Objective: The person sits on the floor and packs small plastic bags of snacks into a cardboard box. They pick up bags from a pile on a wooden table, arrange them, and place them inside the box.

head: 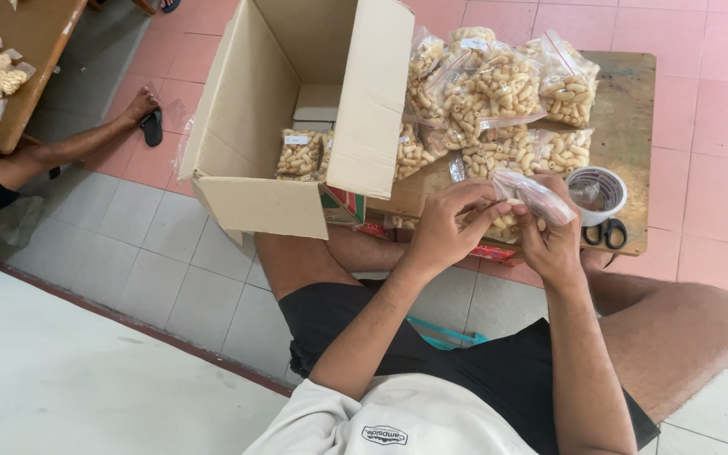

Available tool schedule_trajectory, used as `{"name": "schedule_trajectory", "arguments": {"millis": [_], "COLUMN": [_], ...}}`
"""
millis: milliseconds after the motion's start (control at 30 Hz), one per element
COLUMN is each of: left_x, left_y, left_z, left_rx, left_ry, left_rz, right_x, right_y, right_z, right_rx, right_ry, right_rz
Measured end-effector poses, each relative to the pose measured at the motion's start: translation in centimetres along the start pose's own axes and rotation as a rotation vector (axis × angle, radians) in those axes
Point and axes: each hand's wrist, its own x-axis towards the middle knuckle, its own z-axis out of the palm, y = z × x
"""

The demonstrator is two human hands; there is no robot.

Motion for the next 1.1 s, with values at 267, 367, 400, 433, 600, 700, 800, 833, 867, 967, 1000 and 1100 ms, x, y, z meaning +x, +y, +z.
{"name": "schedule_trajectory", "arguments": {"millis": [267,367,400,433,600,700,800,833,867,967,1000,1100], "left_x": [-0.1,-0.2,-0.1,-0.2,-0.3,-0.1,-0.2,-0.2,-0.1,-0.4,-0.5,-0.4], "left_y": [-0.2,-0.4,-0.4,-0.8,-1.5,-0.3,-0.8,-0.6,-0.5,-1.2,-1.6,-1.4], "left_z": [-0.4,-0.5,-0.6,-0.7,-0.8,-0.6,0.5,0.5,0.5,0.7,0.8,0.5], "left_rx": [-0.043,-0.081,-0.089,-0.088,-0.15,-0.228,-0.207,-0.205,-0.212,-0.245,-0.271,-0.282], "left_ry": [0.038,0.076,0.105,0.106,0.123,0.082,0.144,0.145,0.161,0.191,0.205,0.198], "left_rz": [-0.049,-0.09,-0.111,-0.109,-0.13,-0.076,-0.062,-0.06,-0.074,-0.124,-0.165,-0.219], "right_x": [-0.3,-0.1,0.1,0.3,-0.1,-1.2,-2.4,-1.6,-0.7,0.1,0.1,-2.4], "right_y": [1.2,0.8,0.5,0.1,-0.3,1.0,2.6,1.5,0.4,-0.6,-0.6,1.9], "right_z": [0.2,0.1,0.2,0.2,0.2,0.4,0.7,0.8,0.9,1.4,1.7,1.9], "right_rx": [0.082,0.178,0.236,0.237,0.274,0.271,0.301,0.303,0.314,0.395,0.466,0.373], "right_ry": [-0.019,0.033,0.069,0.068,0.177,0.219,0.231,0.231,0.217,0.165,0.125,0.152], "right_rz": [0.127,0.173,0.211,0.209,0.262,0.262,0.264,0.262,0.274,0.306,0.329,0.392]}}
